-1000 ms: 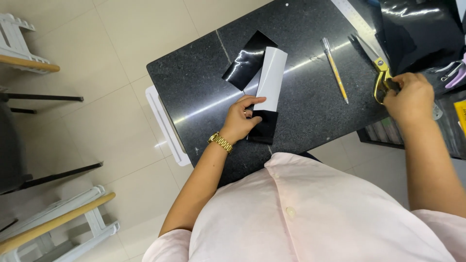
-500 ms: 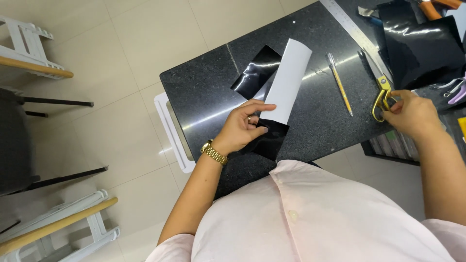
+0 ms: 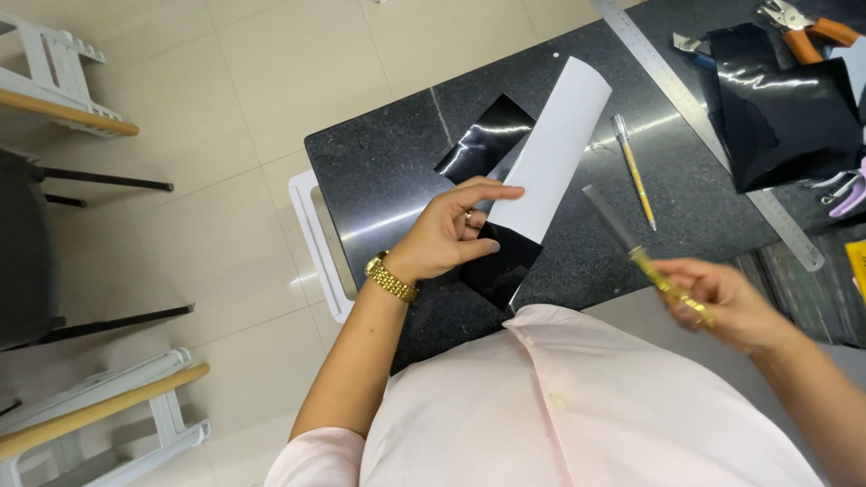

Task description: Cutting vinyl sheets with scissors and peeling the adhesive backing to prepare stickers for application.

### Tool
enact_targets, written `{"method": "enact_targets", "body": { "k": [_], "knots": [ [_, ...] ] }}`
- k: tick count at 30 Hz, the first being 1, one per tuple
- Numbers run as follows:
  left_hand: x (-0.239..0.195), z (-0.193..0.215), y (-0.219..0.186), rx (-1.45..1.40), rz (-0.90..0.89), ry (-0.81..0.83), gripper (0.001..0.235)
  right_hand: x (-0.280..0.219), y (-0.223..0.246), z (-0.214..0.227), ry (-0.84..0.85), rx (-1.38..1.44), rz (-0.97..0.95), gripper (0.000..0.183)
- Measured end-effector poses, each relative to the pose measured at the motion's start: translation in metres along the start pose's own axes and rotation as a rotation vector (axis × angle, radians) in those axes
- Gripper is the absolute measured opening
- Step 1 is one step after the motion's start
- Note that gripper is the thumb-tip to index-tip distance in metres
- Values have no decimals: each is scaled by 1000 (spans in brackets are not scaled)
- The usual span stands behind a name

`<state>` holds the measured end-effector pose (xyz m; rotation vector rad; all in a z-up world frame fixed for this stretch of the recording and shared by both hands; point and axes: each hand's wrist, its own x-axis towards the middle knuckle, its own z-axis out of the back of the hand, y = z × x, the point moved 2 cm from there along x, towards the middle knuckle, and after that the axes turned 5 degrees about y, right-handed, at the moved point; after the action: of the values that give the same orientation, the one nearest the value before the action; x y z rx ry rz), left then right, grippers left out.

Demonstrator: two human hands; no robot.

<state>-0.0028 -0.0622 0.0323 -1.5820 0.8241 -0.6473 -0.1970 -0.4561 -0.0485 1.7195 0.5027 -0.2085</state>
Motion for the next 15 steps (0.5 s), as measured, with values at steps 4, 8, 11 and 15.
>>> {"method": "enact_targets", "body": {
  "k": [4, 8, 11, 15],
  "knots": [
    [4, 3, -5, -42, 0, 57, 63, 3, 29, -50, 239, 86, -123, 79],
    [1, 4, -6, -84, -8, 77, 64, 3, 40, -53, 274, 43, -138, 99],
    [0, 1, -6, -61, 36, 93, 64, 13, 58, -67, 272, -75, -104, 80],
    [4, -5, 3, 0, 42, 80, 67, 32, 58, -77, 260, -130, -127, 73]
  ]
}}
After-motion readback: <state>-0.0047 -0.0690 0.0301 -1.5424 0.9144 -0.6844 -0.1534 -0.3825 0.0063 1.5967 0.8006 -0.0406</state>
